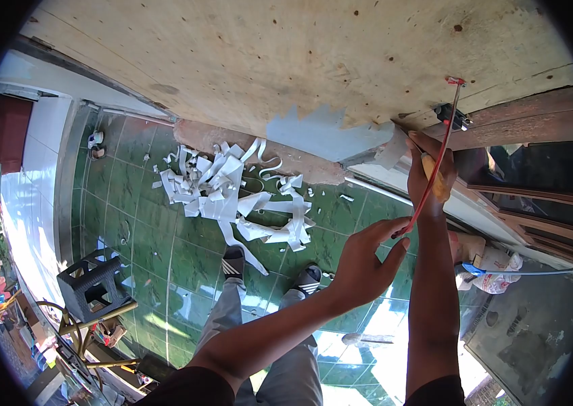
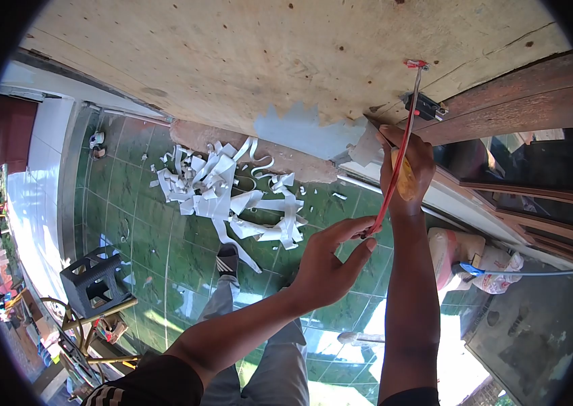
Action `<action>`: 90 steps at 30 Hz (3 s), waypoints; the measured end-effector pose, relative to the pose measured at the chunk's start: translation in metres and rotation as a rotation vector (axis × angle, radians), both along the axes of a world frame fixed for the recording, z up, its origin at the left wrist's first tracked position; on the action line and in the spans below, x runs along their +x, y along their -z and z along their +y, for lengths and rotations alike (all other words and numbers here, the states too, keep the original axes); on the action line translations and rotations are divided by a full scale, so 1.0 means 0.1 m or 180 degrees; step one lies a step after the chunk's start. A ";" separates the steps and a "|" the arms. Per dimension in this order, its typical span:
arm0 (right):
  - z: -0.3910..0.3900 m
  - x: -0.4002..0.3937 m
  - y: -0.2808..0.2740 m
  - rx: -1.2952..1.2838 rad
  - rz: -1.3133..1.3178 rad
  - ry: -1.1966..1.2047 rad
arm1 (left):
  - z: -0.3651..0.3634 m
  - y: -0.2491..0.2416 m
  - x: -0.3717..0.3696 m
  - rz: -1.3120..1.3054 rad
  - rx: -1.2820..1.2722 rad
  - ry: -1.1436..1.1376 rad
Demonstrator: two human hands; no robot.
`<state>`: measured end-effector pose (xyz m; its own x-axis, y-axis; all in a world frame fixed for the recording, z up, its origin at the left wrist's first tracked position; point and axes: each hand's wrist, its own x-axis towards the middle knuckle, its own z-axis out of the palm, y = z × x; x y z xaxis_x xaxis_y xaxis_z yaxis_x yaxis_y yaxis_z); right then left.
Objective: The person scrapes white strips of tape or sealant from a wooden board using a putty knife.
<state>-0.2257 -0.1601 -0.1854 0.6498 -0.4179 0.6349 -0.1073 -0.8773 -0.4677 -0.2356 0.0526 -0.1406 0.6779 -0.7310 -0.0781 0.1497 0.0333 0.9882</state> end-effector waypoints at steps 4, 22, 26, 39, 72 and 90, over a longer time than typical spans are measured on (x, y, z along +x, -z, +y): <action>0.05 0.01 -0.09 -0.0089 -0.0008 0.0038 | -0.03 -0.04 -0.05 0.0150 -0.0026 -0.0010; 0.31 -0.46 -0.65 0.2646 -0.0633 -0.0192 | -0.48 0.08 -0.22 -0.0339 -0.0154 -0.0566; 0.31 -0.52 -0.78 0.1616 0.0153 0.0144 | -0.92 0.24 -0.16 -0.0773 -0.0062 -0.0611; -0.16 -0.09 -0.37 0.2221 -0.1184 0.1275 | -1.36 0.31 0.28 -0.1296 -0.0032 -0.1030; 2.59 -2.22 0.84 0.3578 0.1422 0.2068 | -1.12 0.81 1.08 -0.0500 0.0908 -0.1589; 4.33 -3.90 1.01 0.2849 0.3139 0.1280 | -1.20 0.81 1.00 -0.0181 0.0895 -0.0947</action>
